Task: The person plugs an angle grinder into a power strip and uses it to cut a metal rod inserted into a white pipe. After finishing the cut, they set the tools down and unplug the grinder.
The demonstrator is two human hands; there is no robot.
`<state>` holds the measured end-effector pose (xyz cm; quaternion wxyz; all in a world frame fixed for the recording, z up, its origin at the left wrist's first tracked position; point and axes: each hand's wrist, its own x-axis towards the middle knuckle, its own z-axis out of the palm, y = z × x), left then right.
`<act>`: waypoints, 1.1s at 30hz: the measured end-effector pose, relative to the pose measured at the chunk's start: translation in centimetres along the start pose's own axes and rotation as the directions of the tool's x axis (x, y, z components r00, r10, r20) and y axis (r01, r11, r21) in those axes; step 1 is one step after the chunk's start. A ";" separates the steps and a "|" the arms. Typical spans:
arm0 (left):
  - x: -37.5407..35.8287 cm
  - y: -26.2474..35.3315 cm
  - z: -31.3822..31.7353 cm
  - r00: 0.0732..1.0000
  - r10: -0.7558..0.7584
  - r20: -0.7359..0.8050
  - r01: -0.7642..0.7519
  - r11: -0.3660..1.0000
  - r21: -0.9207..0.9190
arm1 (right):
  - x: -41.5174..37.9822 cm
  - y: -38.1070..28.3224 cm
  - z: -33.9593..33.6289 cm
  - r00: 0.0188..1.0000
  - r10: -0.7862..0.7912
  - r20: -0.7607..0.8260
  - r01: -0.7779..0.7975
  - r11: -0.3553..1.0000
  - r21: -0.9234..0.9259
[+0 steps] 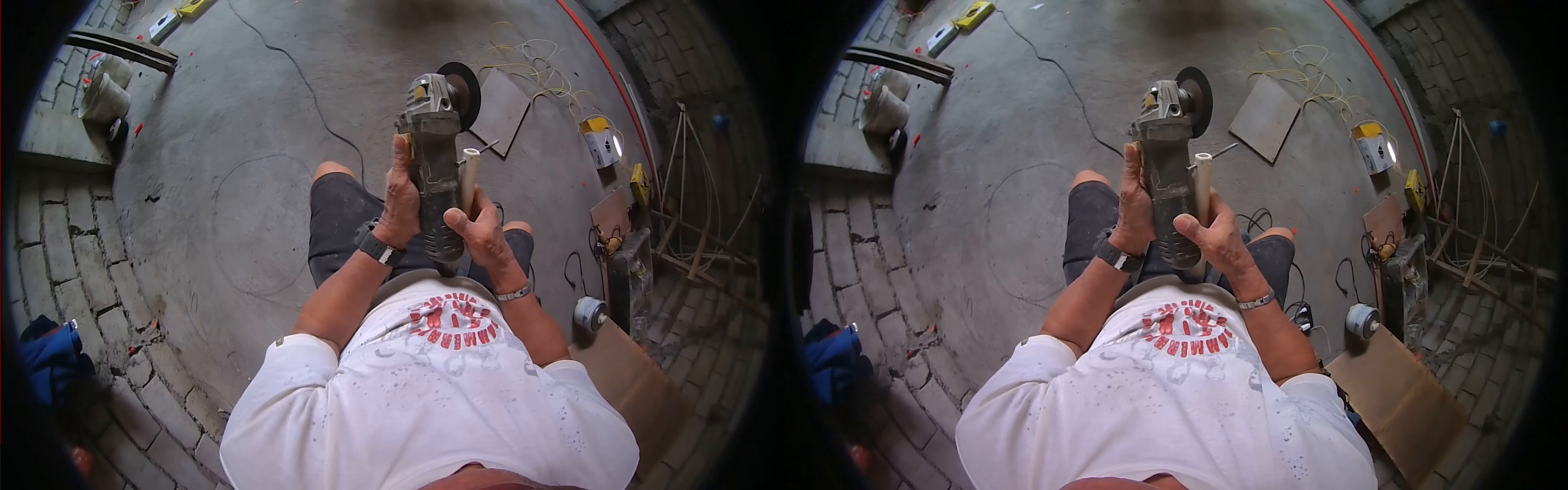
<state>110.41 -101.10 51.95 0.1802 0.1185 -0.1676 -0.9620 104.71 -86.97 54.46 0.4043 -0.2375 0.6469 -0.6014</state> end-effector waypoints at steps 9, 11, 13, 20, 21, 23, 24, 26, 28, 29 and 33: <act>-0.3 -0.2 -0.9 0.999 0.048 0.016 -0.051 0.950 0.309 | 1.0 0.7 0.1 0.982 -0.164 -0.089 0.133 0.951 -0.279; -0.3 -0.1 -2.0 1.000 0.024 -0.007 -0.021 0.966 0.259 | 0.8 1.0 0.9 0.953 -0.283 -0.108 0.224 0.898 -0.379; -0.1 -0.1 -3.1 0.999 -0.046 0.005 0.044 0.983 0.181 | 0.9 1.1 1.7 0.886 -0.437 -0.155 0.335 0.835 -0.437; -0.7 1.2 -5.7 0.958 -0.240 0.157 0.249 0.968 -0.038 | 0.7 0.6 -0.9 0.773 -0.624 -0.112 0.428 0.643 -0.635; -0.9 1.3 -6.1 0.964 -0.211 0.161 0.227 0.970 -0.087 | 0.6 -0.2 -1.0 0.765 -0.635 -0.108 0.407 0.607 -0.683; -1.5 1.2 -7.0 0.971 -0.184 0.151 0.207 0.967 -0.149 | 0.5 -0.5 -1.7 0.802 -0.590 -0.092 0.356 0.596 -0.719; -1.7 1.1 -7.5 0.977 -0.158 0.145 0.187 0.958 -0.217 | 0.7 -0.4 -1.9 0.837 -0.542 -0.076 0.303 0.574 -0.761; -1.9 1.1 -8.5 0.977 -0.157 0.146 0.194 0.937 -0.291 | 1.6 -0.2 -1.8 0.838 -0.542 -0.055 0.306 0.552 -0.775; -2.0 0.9 -9.7 0.977 -0.152 0.147 0.197 0.908 -0.369 | 2.7 -0.1 -1.3 0.825 -0.561 0.071 0.415 0.516 -0.749; -2.0 0.8 -10.4 0.980 -0.150 0.132 0.189 0.909 -0.371 | 3.4 0.5 -1.0 0.817 -0.568 0.103 0.443 0.504 -0.741; -1.7 0.4 -12.8 0.982 -0.180 0.061 0.190 0.912 -0.363 | 5.1 0.7 0.7 0.879 -0.448 0.165 0.414 0.543 -0.730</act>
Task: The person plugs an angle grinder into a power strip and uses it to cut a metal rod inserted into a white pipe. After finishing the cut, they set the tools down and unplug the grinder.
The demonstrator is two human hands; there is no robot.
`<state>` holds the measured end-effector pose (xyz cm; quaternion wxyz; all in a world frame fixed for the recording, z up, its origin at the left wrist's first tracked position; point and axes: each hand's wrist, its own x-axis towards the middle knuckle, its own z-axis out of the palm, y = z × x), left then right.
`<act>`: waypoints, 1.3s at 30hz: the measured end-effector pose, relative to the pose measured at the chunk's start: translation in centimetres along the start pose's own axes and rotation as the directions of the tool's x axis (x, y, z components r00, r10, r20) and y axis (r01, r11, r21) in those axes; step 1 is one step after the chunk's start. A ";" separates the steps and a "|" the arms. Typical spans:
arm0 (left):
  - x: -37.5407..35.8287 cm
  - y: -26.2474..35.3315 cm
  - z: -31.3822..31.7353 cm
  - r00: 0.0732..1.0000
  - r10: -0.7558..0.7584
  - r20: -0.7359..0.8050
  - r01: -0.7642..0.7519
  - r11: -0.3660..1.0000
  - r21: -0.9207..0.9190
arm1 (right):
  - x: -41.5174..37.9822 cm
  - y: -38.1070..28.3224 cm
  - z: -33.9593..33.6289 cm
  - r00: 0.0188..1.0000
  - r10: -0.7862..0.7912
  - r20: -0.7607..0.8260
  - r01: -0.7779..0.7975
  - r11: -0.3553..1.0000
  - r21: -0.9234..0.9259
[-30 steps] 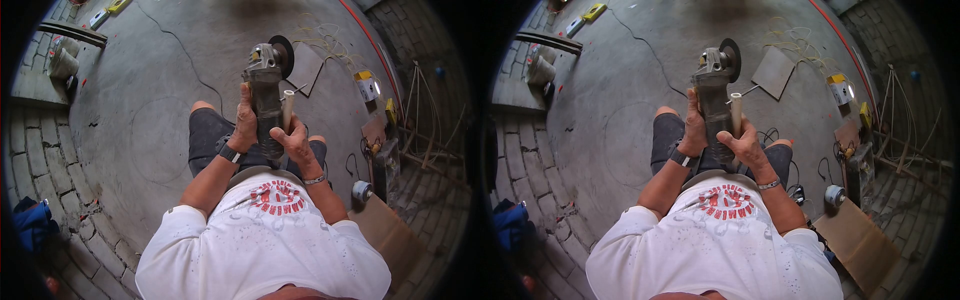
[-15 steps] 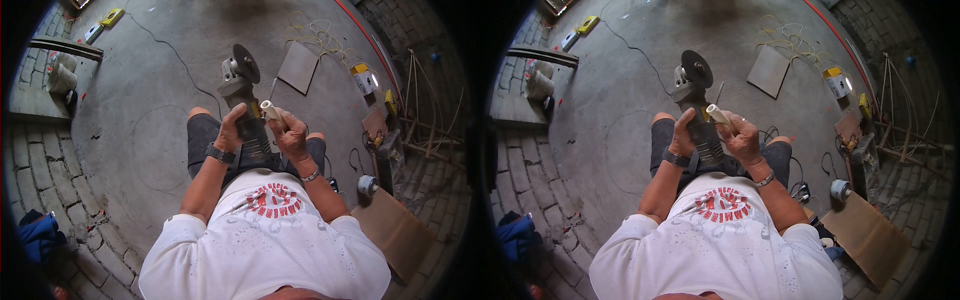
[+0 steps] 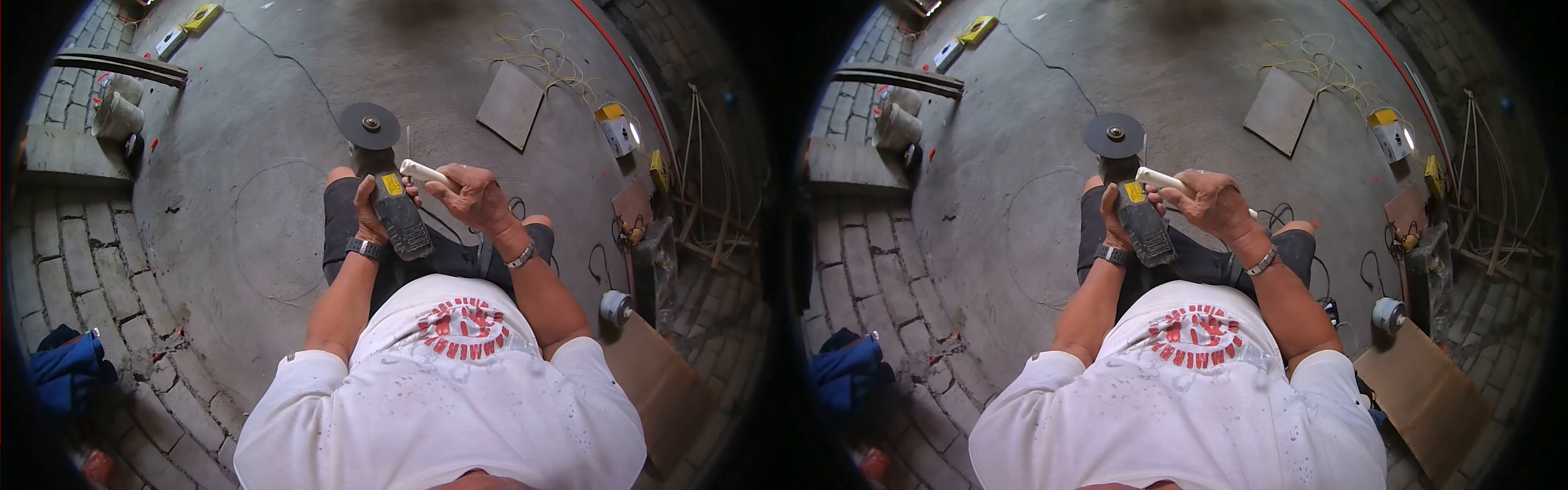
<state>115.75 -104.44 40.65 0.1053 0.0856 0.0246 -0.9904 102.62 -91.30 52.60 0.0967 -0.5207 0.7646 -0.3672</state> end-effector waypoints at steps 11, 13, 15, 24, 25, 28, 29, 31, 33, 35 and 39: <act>0.9 1.3 -1.8 0.992 -0.102 0.073 0.101 0.995 0.012 | 2.0 0.6 2.0 0.989 0.104 0.107 -0.099 0.994 -0.053; 0.9 1.4 -1.8 0.989 -0.115 0.096 0.114 0.993 0.020 | 2.2 0.6 2.2 0.981 0.139 0.137 -0.131 0.990 -0.060; 0.9 1.3 -1.6 0.995 -0.062 0.073 0.062 0.998 -0.008 | 2.4 0.7 2.4 0.980 0.160 0.119 -0.157 0.987 -0.039; 0.7 1.5 -2.1 0.997 -0.033 0.070 0.031 0.999 0.030 | 2.9 0.9 3.3 0.974 0.168 0.150 -0.163 0.986 -0.046; 0.7 1.4 -2.0 0.997 -0.030 0.072 0.028 0.999 0.028 | 2.9 0.8 3.2 0.974 0.166 0.152 -0.161 0.986 -0.048; 0.5 1.6 -1.9 0.997 -0.043 0.068 0.041 0.999 0.030 | 3.2 0.5 3.4 0.977 0.165 0.137 -0.167 0.986 0.002; 0.5 1.6 -2.0 0.997 -0.046 0.061 0.044 0.999 0.031 | 3.2 0.6 3.4 0.976 0.166 0.142 -0.168 0.986 0.004; 0.5 1.7 -2.0 0.997 -0.047 0.053 0.045 0.998 0.032 | 3.1 0.8 3.7 0.975 0.165 0.148 -0.168 0.986 0.007; 0.4 1.7 -1.9 0.992 -0.082 0.093 0.078 0.996 0.048 | 3.0 1.0 3.9 0.971 0.176 0.161 -0.183 0.983 0.027; 0.5 1.9 -2.3 0.991 -0.075 0.108 0.070 0.996 0.051 | 3.1 0.7 4.1 0.973 0.172 0.152 -0.182 0.982 0.053; 0.6 1.5 -2.2 0.998 -0.025 0.064 0.024 1.000 0.019 | 3.3 0.4 3.9 0.970 0.192 0.147 -0.205 0.975 0.082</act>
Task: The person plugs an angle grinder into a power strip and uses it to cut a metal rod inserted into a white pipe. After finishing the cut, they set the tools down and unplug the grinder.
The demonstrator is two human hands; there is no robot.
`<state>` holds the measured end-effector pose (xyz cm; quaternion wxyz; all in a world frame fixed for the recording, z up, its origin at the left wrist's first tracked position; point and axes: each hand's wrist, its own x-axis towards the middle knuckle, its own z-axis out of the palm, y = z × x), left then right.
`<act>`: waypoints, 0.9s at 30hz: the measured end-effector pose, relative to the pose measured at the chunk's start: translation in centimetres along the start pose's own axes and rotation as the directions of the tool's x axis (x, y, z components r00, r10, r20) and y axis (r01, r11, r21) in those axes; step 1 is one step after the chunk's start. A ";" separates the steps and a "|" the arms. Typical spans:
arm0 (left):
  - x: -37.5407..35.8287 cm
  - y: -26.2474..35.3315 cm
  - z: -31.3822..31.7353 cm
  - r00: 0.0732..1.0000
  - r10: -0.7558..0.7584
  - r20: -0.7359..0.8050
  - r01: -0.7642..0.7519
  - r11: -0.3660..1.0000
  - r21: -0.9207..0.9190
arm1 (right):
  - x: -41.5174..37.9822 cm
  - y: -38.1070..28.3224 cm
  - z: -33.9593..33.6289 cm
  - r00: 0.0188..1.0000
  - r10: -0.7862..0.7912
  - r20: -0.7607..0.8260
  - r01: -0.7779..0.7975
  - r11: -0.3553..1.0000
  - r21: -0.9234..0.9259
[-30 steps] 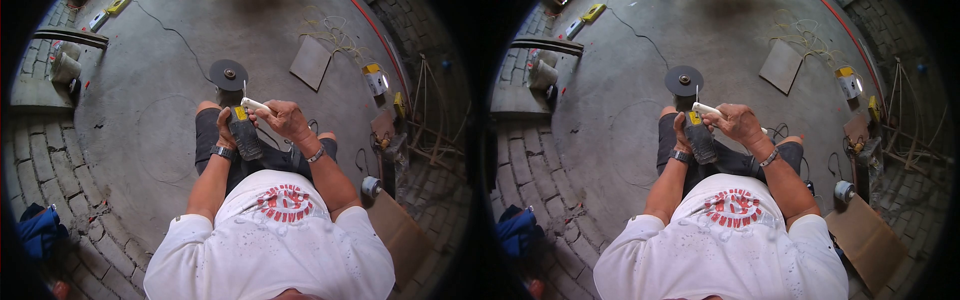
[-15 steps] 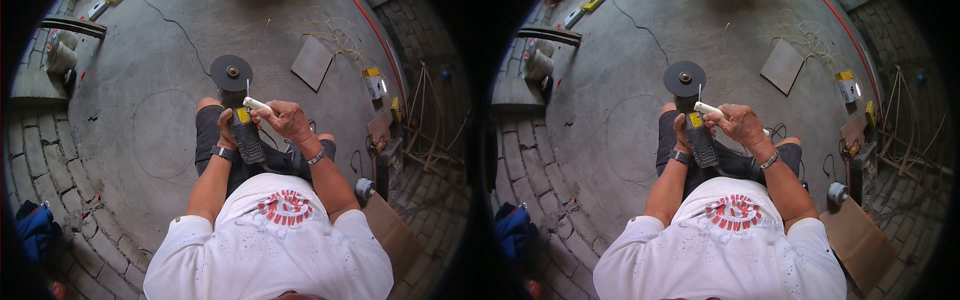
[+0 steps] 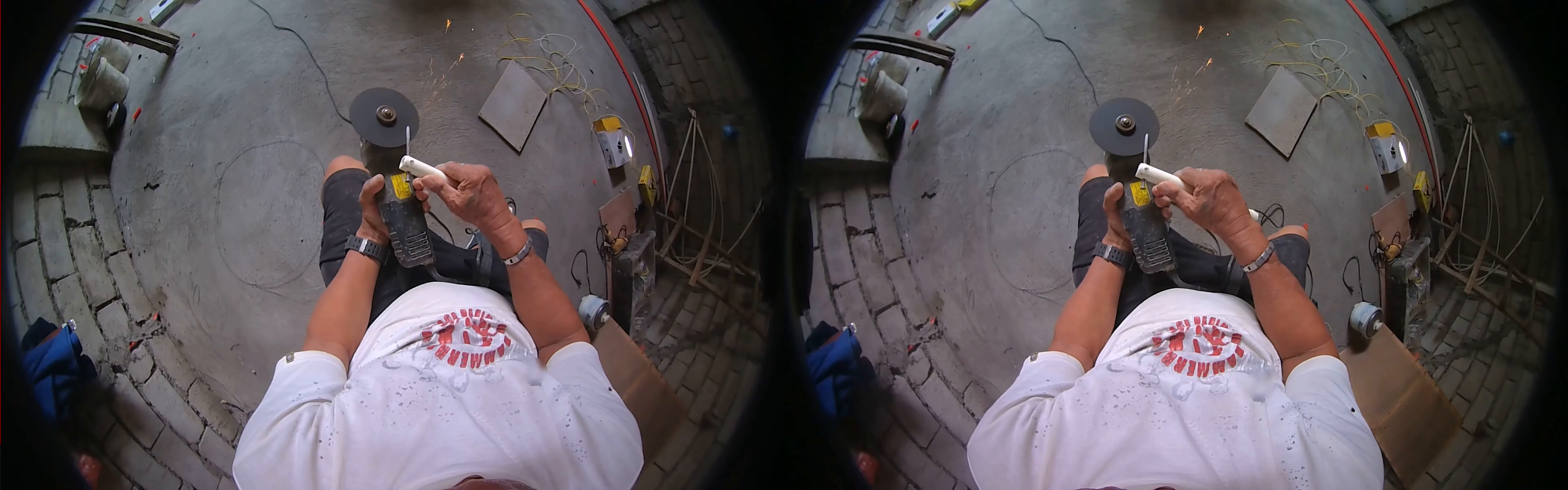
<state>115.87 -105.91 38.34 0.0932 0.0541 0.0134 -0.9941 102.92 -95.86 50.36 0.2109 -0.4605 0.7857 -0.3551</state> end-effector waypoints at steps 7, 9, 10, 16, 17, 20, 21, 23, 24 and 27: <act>0.0 0.2 -0.6 1.000 0.010 0.010 -0.011 0.999 0.036 | 0.2 -0.3 -0.4 0.999 -0.001 0.034 0.002 0.999 -0.048; -0.1 0.3 -0.6 1.000 -0.010 0.027 0.008 0.998 0.063 | 0.2 -0.5 -0.6 0.999 -0.006 0.037 0.010 0.996 -0.088; 0.0 0.3 -0.6 1.000 -0.011 0.028 0.009 0.998 0.063 | 0.3 -0.6 -0.7 0.999 -0.005 0.036 0.009 0.996 -0.088; 0.0 0.2 -0.2 1.000 -0.029 -0.008 0.029 1.000 0.005 | 0.5 -0.6 -1.2 0.998 0.026 0.062 -0.017 0.991 -0.136; 0.0 0.2 -0.3 0.999 -0.033 0.000 0.033 0.999 0.019 | 0.6 -0.3 -1.2 0.998 0.014 0.064 -0.003 0.985 -0.173; -0.1 0.2 -0.2 0.999 -0.042 0.007 0.042 0.999 0.022 | 0.6 -0.3 -1.4 0.997 -0.012 0.073 0.029 0.972 -0.234; -0.1 0.2 -0.1 0.999 -0.045 0.008 0.045 0.999 0.011 | 0.7 -0.4 -1.5 0.996 -0.029 0.080 0.049 0.964 -0.261; 0.0 0.2 -0.5 0.999 -0.047 -0.006 0.047 0.999 -0.019 | 0.7 -0.7 -1.8 0.996 -0.019 0.091 0.043 0.963 -0.266; 0.1 0.1 -0.5 0.999 -0.048 -0.019 0.047 0.998 -0.050 | 0.7 -0.8 -1.9 0.995 -0.012 0.103 0.039 0.962 -0.272; 0.1 0.1 -0.6 0.998 -0.047 -0.030 0.044 0.996 -0.074 | 0.8 -1.0 -2.3 0.990 0.004 0.138 0.036 0.957 -0.288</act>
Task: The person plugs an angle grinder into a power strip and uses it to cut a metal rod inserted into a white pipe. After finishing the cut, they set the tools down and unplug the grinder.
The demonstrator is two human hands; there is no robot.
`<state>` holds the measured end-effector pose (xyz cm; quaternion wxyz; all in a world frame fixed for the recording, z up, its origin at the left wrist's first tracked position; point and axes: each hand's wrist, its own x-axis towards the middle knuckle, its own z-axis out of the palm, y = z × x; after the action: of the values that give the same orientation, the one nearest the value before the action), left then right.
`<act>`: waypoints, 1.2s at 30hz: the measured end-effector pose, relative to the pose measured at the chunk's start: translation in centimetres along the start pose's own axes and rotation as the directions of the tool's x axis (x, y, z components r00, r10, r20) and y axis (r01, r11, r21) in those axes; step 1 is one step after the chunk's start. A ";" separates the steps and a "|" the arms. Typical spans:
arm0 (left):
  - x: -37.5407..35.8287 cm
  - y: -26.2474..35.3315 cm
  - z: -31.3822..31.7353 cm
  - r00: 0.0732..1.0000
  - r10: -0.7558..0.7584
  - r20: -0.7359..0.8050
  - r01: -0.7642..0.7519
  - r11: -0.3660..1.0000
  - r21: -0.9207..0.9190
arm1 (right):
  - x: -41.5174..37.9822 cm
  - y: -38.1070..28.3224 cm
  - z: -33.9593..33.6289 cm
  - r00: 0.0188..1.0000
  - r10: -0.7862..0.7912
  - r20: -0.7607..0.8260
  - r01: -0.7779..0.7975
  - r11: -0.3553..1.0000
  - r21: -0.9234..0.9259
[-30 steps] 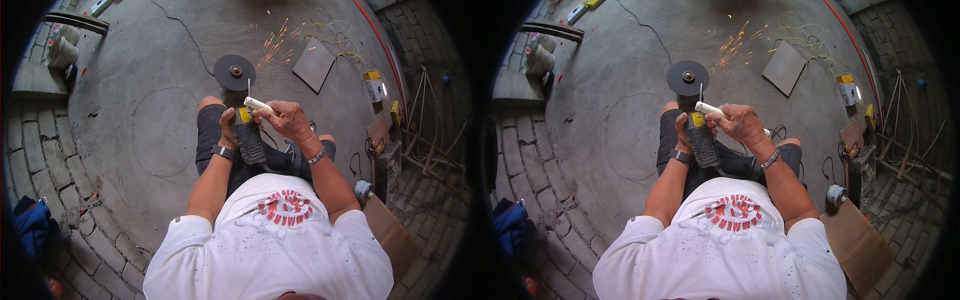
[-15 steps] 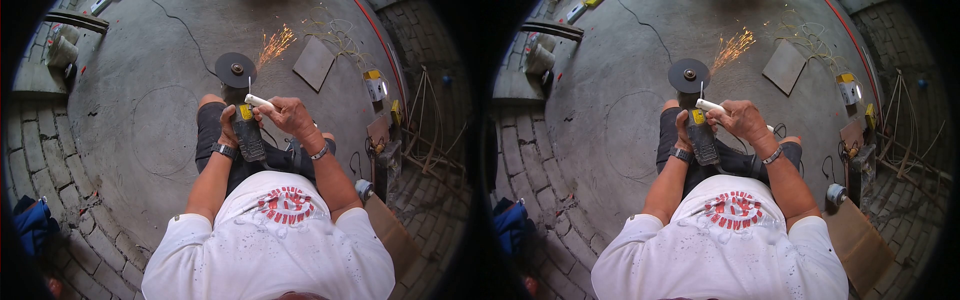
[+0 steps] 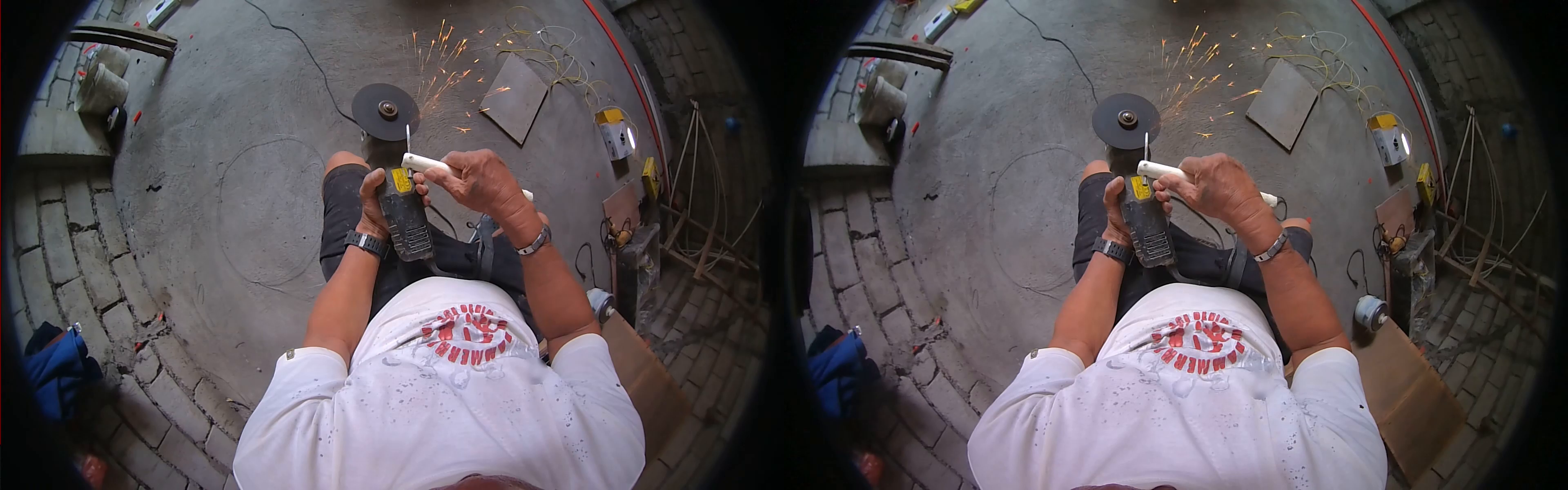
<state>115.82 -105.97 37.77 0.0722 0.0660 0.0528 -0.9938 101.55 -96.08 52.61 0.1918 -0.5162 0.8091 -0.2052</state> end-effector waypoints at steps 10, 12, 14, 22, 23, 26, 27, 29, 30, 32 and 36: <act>-0.3 0.0 1.0 1.000 0.006 -0.014 -0.005 0.998 0.069 | -0.2 -0.2 -0.5 0.998 0.058 0.024 -0.057 0.998 -0.041; -0.3 0.0 1.1 1.000 0.016 -0.015 -0.014 0.995 0.100 | -0.1 -0.3 -0.7 0.999 0.037 0.028 -0.034 0.993 -0.115; -0.3 0.0 1.1 1.000 0.017 -0.019 -0.015 0.994 0.105 | 0.0 -0.4 -1.0 0.999 0.013 0.029 -0.008 0.988 -0.156; -0.3 0.0 0.6 1.000 0.010 -0.014 -0.009 0.994 0.107 | 0.8 -1.4 -2.8 0.995 -0.023 0.100 0.055 0.942 -0.330; -0.3 0.0 0.6 1.000 0.008 -0.020 -0.006 0.994 0.107 | 1.0 -1.5 -3.0 0.990 0.005 0.142 0.046 0.933 -0.356; -0.4 0.0 0.7 0.999 0.006 -0.034 -0.002 0.995 0.105 | 1.2 -1.5 -3.3 0.985 0.015 0.173 0.052 0.925 -0.377; -0.4 0.0 0.7 0.999 0.005 -0.041 -0.001 0.995 0.102 | 1.2 -1.4 -3.3 0.986 -0.003 0.164 0.065 0.926 -0.371; -0.2 -0.1 0.6 0.999 0.007 -0.045 -0.003 0.997 0.082 | 1.2 -1.5 -3.5 0.987 -0.003 0.162 0.064 0.925 -0.375; -0.2 -0.1 0.6 0.999 0.009 -0.049 -0.006 0.998 0.062 | 1.2 -1.6 -3.6 0.987 -0.003 0.160 0.064 0.923 -0.380; -0.1 -0.2 0.7 0.999 0.005 -0.048 -0.002 0.998 0.056 | 1.5 -2.3 -4.1 0.978 0.048 0.201 0.039 0.911 -0.410; -0.2 -0.1 0.8 0.999 -0.006 -0.041 0.008 0.999 0.051 | 1.7 -2.6 -4.4 0.963 0.092 0.255 0.031 0.897 -0.441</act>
<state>115.90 -105.92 38.58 0.0661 0.0880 0.0293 -0.9935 100.55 -98.01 57.51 0.1813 -0.5563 0.8088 0.0583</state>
